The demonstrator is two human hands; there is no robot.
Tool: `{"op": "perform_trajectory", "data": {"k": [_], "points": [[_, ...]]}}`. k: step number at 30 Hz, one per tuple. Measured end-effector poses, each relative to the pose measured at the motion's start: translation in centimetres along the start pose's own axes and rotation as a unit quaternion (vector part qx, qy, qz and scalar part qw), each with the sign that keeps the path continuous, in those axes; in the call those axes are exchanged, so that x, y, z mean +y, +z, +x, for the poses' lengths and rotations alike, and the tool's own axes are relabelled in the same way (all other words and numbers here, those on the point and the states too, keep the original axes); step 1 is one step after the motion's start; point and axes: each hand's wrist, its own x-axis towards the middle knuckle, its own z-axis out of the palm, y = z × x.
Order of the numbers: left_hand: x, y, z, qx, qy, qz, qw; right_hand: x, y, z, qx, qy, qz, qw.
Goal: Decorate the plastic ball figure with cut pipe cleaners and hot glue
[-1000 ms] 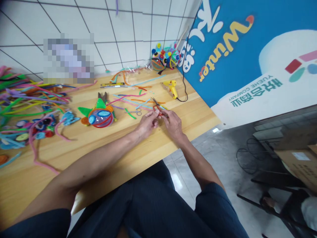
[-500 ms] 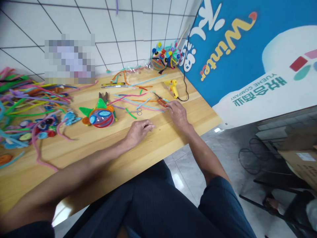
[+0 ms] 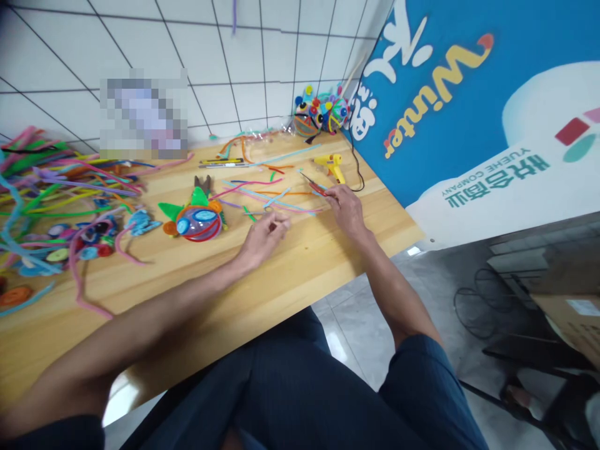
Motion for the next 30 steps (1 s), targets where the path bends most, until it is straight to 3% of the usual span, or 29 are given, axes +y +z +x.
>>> {"op": "perform_trajectory", "data": {"k": [2, 3, 6, 9, 12, 16, 18, 20, 25, 30], "points": [[0.7, 1.4, 3.3, 0.018, -0.106, -0.120, 0.987, -0.8, -0.3, -0.3, 0.002, 0.000, 0.005, 1.000], [1.0, 2.1, 4.9, -0.004, -0.153, -0.173, 0.973, -1.1, -0.4, -0.4, -0.001, -0.004, 0.008, 1.000], [1.9, 3.8, 8.9, -0.070, -0.165, -0.200, 0.963, -1.8, -0.4, -0.7, -0.015, -0.009, 0.012, 1.000], [2.4, 4.3, 10.4, -0.099, -0.137, -0.183, 0.968, -1.6, -0.3, -0.9, -0.011, -0.002, 0.007, 1.000], [2.4, 3.9, 8.8, -0.122, -0.097, -0.147, 0.977, -0.8, -0.1, -0.8, 0.008, -0.005, 0.012, 1.000], [1.7, 2.6, 3.0, -0.195, -0.026, -0.061, 0.979, 0.8, 0.3, -0.4, -0.008, 0.004, 0.015, 1.000], [1.1, 1.9, 0.2, -0.252, 0.128, 0.130, 0.950, 1.6, 0.6, 0.1, -0.033, 0.001, 0.015, 0.999], [0.4, 1.2, -1.4, -0.238, 0.203, 0.276, 0.909, 2.2, 1.0, 0.7, -0.051, -0.003, 0.016, 0.999], [-1.0, 0.1, -1.5, -0.120, 0.180, 0.407, 0.887, 1.1, 1.8, 1.3, -0.075, -0.016, -0.030, 0.997], [-1.4, 0.1, -1.0, -0.121, 0.129, 0.438, 0.882, -2.4, 2.8, 0.4, -0.201, -0.052, -0.105, 0.973]]}}
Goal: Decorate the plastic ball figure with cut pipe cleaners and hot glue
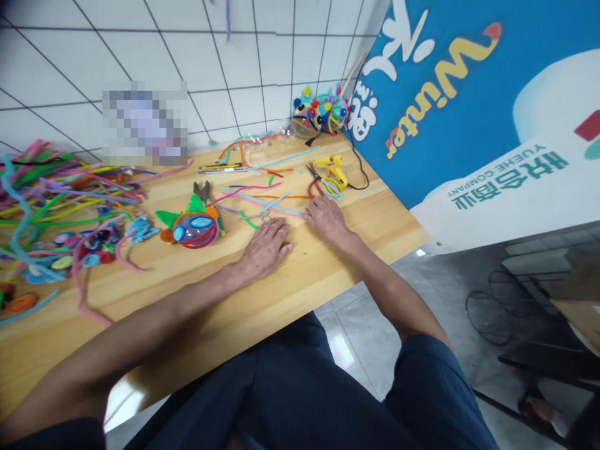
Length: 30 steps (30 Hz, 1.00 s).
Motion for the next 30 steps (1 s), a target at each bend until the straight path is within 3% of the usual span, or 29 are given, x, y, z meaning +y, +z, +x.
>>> {"op": "perform_trajectory", "data": {"k": [2, 5, 11, 15, 20, 25, 27, 30], "points": [[0.1, 0.2, 0.1, -0.009, -0.008, -0.001, 1.000, -0.9, 0.0, 0.3, -0.033, 0.015, -0.026, 0.999], [0.2, 0.2, 1.0, -0.020, -0.018, -0.010, 1.000, -1.4, -0.6, 1.5, -0.022, 0.029, -0.040, 0.999], [-0.3, -0.1, 5.4, -0.048, -0.055, -0.016, 0.997, -0.6, -1.7, 4.9, 0.041, 0.011, -0.010, 0.999], [-0.6, 0.1, 7.3, -0.064, -0.045, -0.005, 0.997, 0.2, -0.6, 6.4, 0.011, 0.012, 0.001, 1.000], [-0.3, 0.5, 5.7, -0.076, -0.005, -0.014, 0.997, 0.7, 1.2, 6.3, -0.026, -0.012, -0.007, 1.000], [0.5, 0.2, 4.4, -0.094, 0.030, -0.054, 0.994, 1.5, 1.0, 7.6, -0.013, -0.032, 0.015, 0.999], [0.3, 0.1, 5.4, -0.079, 0.034, -0.058, 0.995, 2.2, 0.5, 9.0, 0.022, -0.030, 0.022, 0.999], [-0.8, 0.1, 9.1, -0.041, -0.013, -0.035, 0.998, 3.1, -0.4, 11.4, 0.064, -0.025, 0.025, 0.997]]}}
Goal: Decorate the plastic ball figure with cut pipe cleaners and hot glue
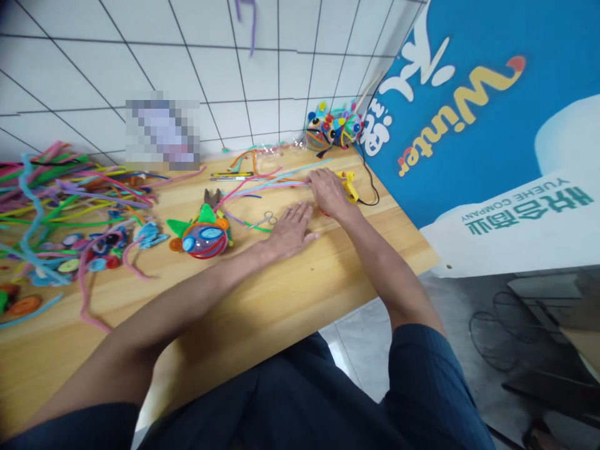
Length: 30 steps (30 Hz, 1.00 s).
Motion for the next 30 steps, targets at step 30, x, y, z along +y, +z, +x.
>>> {"op": "perform_trajectory", "data": {"k": [30], "points": [[-1.1, -0.5, 2.5, -0.062, 0.040, 0.028, 0.997, 2.6, 1.1, -0.2, -0.024, 0.050, 0.073, 0.996]]}}
